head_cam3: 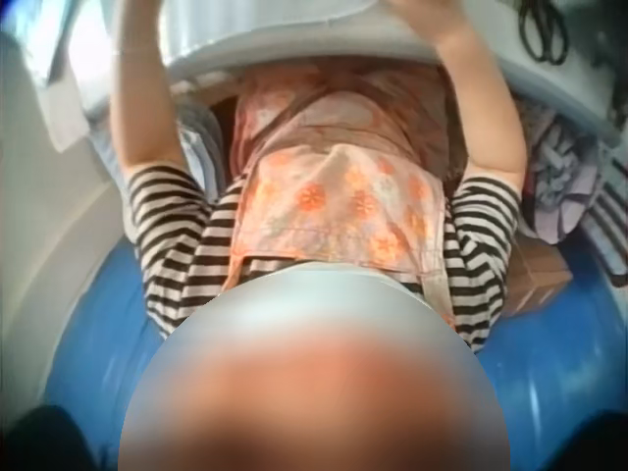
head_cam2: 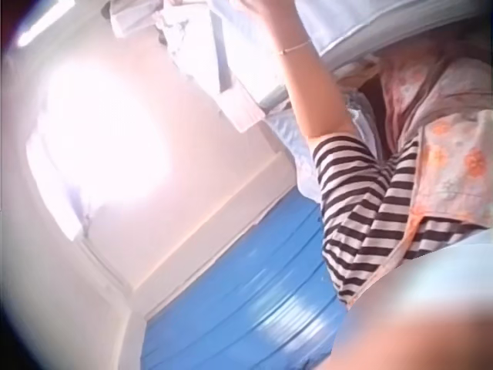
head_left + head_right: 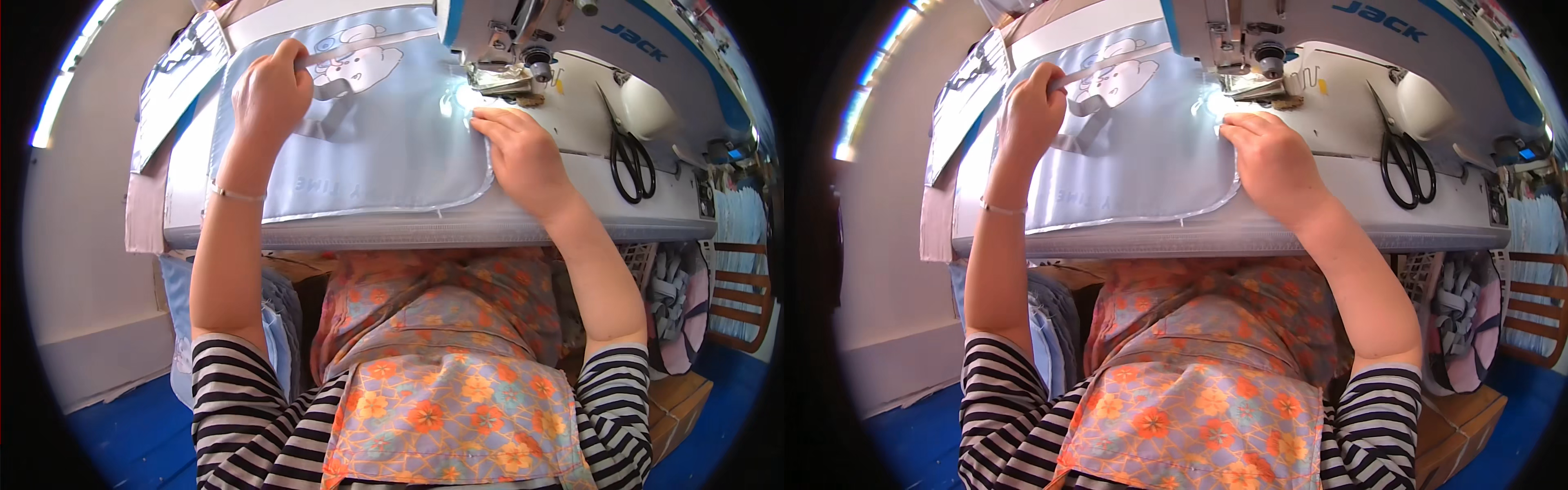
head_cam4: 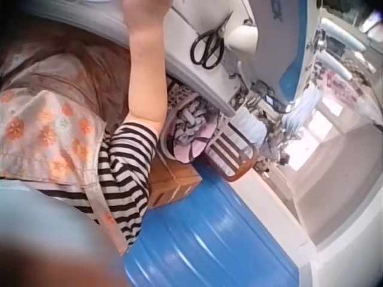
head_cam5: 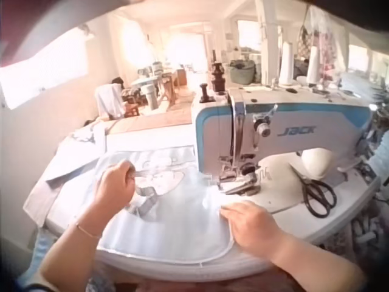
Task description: Sewing handles and straps onto fabric bags using an industrial sewing machine.
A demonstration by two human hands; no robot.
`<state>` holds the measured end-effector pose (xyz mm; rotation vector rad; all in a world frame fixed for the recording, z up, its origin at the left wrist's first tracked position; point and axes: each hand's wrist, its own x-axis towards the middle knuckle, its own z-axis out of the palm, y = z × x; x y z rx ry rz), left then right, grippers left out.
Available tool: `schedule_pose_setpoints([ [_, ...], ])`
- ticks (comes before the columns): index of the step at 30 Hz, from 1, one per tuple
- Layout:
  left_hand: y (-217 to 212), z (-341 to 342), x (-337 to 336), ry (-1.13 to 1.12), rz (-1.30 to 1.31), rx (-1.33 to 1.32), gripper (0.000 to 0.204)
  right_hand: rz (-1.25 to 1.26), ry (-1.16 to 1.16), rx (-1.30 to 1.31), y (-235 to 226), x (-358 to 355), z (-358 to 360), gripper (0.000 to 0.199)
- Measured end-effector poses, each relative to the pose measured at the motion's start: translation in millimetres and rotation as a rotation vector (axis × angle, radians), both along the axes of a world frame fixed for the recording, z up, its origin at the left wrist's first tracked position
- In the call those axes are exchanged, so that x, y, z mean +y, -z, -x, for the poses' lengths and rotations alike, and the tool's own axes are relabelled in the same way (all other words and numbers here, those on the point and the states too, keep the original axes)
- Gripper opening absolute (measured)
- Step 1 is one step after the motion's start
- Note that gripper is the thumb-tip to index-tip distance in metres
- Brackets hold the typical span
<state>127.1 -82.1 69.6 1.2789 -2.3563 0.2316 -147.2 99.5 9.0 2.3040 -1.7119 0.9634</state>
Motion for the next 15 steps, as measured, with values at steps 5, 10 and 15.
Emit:
schedule_pose_setpoints([
  [5, -32.5, -4.7, 85.5, 0.444, -0.802, 0.809, 0.028, 0.159, -0.078, -0.135, -15.1, 15.1, -20.5, 0.031],
  [10, -25.5, 24.1, 147.1, 0.765, -1.233, 1.168, 0.029, -0.14, -0.198, -1.194, -27.8, 46.3, -118.6, 0.044],
  [15, -24.7, 28.5, 130.2, 0.709, -1.232, 1.482, 0.034, -0.745, -0.31, -1.442, -37.2, 61.3, -83.8, 0.036],
])
